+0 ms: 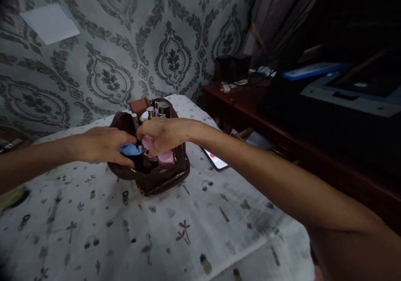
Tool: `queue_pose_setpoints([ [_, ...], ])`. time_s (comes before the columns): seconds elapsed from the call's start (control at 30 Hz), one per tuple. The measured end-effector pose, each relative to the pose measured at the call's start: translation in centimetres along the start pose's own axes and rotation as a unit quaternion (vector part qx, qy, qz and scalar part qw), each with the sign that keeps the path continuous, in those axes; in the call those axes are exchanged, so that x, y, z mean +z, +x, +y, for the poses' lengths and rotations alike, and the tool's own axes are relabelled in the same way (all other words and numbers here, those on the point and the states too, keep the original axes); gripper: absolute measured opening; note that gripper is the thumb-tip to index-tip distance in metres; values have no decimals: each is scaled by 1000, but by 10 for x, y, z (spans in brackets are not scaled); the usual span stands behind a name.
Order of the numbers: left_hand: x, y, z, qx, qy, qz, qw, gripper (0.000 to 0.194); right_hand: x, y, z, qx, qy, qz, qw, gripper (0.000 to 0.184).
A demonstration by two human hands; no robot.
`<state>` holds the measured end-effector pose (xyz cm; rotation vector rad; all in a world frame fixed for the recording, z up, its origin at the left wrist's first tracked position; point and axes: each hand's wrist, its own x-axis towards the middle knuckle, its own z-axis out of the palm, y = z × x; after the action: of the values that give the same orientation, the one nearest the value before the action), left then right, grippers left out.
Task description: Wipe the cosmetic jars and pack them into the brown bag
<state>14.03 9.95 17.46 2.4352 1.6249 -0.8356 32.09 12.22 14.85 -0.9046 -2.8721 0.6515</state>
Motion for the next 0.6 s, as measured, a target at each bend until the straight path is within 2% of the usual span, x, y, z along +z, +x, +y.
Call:
queue_pose_setpoints([
  [0.2, 14, 4, 15, -21, 36, 32, 999, 62, -1, -3, 4, -11, 47, 1, 999, 31],
  [0.4, 22, 11, 21, -34, 26, 13, 999, 63, 1, -1, 6, -29, 40, 7, 999, 33],
  [0.6, 20, 13, 16, -8, 13, -4, 1000, 57, 1, -1, 5, -15, 30, 11, 999, 36],
])
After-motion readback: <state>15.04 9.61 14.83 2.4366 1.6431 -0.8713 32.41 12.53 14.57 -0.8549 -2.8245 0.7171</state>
